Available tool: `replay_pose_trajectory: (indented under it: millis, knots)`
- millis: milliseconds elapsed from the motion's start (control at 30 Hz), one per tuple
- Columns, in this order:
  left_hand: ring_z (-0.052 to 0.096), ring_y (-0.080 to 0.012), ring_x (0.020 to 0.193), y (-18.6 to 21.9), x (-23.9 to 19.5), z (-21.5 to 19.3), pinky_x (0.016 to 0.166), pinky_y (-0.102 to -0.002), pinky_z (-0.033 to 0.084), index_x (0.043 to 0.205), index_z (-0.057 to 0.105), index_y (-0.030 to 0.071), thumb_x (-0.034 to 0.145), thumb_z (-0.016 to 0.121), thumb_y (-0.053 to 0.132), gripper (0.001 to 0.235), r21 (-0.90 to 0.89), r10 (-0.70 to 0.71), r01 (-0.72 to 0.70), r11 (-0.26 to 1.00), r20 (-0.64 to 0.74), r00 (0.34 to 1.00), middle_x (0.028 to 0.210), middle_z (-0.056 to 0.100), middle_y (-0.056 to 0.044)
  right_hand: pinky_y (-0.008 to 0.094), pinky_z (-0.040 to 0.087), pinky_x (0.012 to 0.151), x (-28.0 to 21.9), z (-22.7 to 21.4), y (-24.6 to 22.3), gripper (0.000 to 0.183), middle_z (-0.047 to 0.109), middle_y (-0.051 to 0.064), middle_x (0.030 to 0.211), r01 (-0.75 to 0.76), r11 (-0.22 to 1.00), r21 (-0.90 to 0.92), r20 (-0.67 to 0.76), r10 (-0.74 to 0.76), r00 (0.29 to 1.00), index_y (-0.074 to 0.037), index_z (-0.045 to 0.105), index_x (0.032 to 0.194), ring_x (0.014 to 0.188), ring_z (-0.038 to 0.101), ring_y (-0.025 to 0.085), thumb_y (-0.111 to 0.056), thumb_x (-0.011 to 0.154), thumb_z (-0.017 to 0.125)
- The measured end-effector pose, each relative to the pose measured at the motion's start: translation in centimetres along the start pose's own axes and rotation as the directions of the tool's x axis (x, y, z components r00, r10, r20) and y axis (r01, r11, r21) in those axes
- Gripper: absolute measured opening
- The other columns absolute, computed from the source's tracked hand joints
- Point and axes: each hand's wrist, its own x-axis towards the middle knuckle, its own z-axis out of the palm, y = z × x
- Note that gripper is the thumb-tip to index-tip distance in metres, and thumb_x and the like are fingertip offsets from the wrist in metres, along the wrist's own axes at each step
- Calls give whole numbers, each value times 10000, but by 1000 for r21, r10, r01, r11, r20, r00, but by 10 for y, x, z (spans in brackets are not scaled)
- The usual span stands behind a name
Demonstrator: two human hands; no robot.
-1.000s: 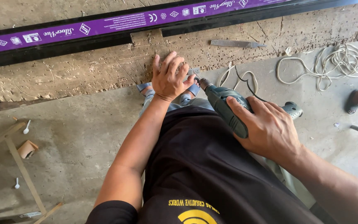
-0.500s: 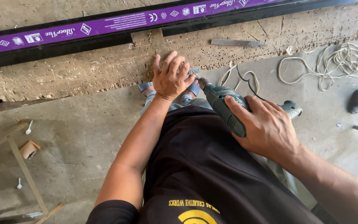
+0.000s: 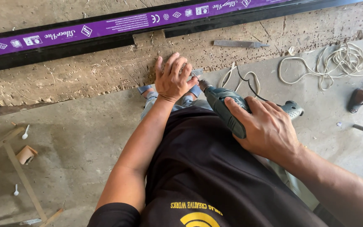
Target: Assembling metal frame components using a drill, riveter, and file
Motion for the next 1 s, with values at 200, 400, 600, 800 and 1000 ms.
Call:
replay_pose_trajectory:
  millis: [200,400,600,800,1000]
  knots:
    - [676,-230,1136,0,2,-4,1084,-553,381,952,685,201,879,702,418,230,-1,2,-2,1000,-6,1000,1087,699,7,463,568,681,1,0,-1,715,607,94,970,-23,1000,-13,68,23,997,-255,559,1419,791,689,348,-525,773,705]
    - [663,-220,1156,-2,1,-2,1104,-546,362,969,682,207,874,705,437,249,8,5,-5,1000,8,1000,1099,691,13,463,565,679,3,-1,-3,729,613,112,988,-15,1000,-5,62,15,998,-237,560,1421,801,686,349,-537,775,717]
    - [663,-228,1163,-2,-1,0,1129,-551,344,978,691,204,915,664,464,269,6,3,-3,1000,-4,1000,1107,702,0,458,564,685,4,-1,-4,737,612,104,971,-13,1000,-28,54,15,998,-239,568,1422,792,687,346,-541,767,721]
    - [665,-232,1159,-2,-1,1,1114,-553,355,978,691,209,915,670,469,268,4,5,-5,1000,-4,1000,1099,695,4,452,564,671,6,-3,-3,718,602,101,963,-6,1000,-26,49,8,999,-239,571,1416,773,683,337,-543,780,710]
    - [656,-281,1197,0,-5,3,1159,-553,325,1068,622,193,940,657,545,375,-5,-43,43,999,15,999,1167,687,-58,469,562,687,18,-12,-5,761,604,131,945,15,999,-46,131,-9,991,-236,538,1439,754,690,372,-581,779,699]
